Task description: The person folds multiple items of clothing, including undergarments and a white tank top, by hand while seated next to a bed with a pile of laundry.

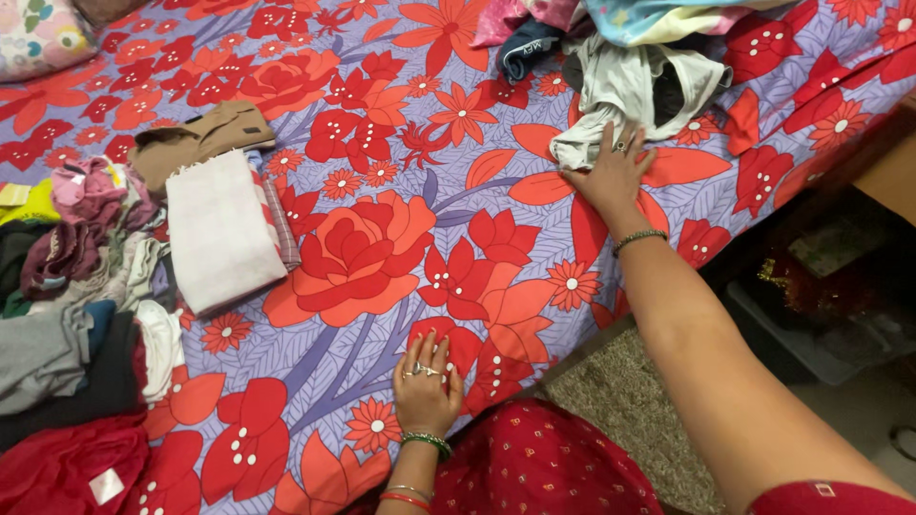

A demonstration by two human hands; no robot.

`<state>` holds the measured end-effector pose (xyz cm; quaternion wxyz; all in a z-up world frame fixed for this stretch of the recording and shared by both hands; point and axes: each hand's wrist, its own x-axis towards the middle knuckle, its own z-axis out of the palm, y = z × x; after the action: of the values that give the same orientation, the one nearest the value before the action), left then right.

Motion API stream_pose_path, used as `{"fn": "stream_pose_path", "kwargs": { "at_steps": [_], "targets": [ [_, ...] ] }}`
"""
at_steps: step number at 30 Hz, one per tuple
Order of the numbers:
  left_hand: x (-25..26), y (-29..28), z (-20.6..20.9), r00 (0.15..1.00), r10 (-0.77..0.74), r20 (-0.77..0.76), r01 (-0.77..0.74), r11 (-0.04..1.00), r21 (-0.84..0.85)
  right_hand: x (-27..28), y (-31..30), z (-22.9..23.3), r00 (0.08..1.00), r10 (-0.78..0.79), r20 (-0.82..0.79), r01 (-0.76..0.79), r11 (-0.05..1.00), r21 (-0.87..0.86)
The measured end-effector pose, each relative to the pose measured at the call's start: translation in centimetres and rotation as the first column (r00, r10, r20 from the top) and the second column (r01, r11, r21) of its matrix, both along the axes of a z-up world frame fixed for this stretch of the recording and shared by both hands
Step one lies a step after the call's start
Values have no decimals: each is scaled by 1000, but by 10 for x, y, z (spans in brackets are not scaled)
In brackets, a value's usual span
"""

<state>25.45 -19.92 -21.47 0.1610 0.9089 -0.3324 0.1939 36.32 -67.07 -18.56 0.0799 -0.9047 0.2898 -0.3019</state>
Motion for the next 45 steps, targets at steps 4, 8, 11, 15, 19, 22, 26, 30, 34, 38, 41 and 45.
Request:
{"fn": "stream_pose_path", "kwargs": {
  "at_steps": [4, 8, 11, 15, 19, 22, 26, 30, 34, 38, 41, 45],
  "targets": [
    [1, 0, -3, 1000, -7, 27, 7, 1000, 2, 18, -16, -22, 987, 11, -159, -10, 1000, 4],
    [1, 1, 0, 999, -16, 35, 18, 999, -38, 14, 5, -19, 988, 146, 44, -149, 987, 67],
    [2, 0, -5, 1000, -17, 14, 18, 999, -49, 4, 99, -19, 907, 415, 69, -393, 779, 489],
    [9, 6, -34, 967, 118, -227, -73, 977, 199, -81, 319, 4, 556, 831, -10, -546, 374, 749],
    [18, 7, -68, 886, 64, 460, -349, 745, 568, -157, 409, 71, 491, 832, -257, -790, 550, 270],
    [16, 11, -72, 929, 83, 360, -264, 831, 489, -150, 389, 78, 137, 988, -78, -846, 157, 509],
    [9, 1, -47, 966, -49, -255, -44, 937, -347, -96, 303, 44, 365, 883, 295, -910, 271, 315],
    [-3, 1, -5, 974, -42, -221, -2, 981, -193, -30, 138, 17, 805, 559, 198, -581, 811, 69],
    [-2, 1, -1, 990, -53, -129, 27, 981, -194, -17, -20, -12, 995, 92, -33, -94, 994, -55],
    [0, 5, -15, 985, -82, -149, 50, 978, -202, 2, -96, -39, 997, 64, -38, -70, 973, -219],
    [-1, 6, -20, 979, -78, -186, 43, 982, -186, 26, -116, -52, 1000, -20, -14, 16, 969, -248],
    [-1, 7, -19, 974, -80, -213, 41, 983, -179, 38, -116, -53, 999, -21, 41, 32, 960, -280]
  ]
}}
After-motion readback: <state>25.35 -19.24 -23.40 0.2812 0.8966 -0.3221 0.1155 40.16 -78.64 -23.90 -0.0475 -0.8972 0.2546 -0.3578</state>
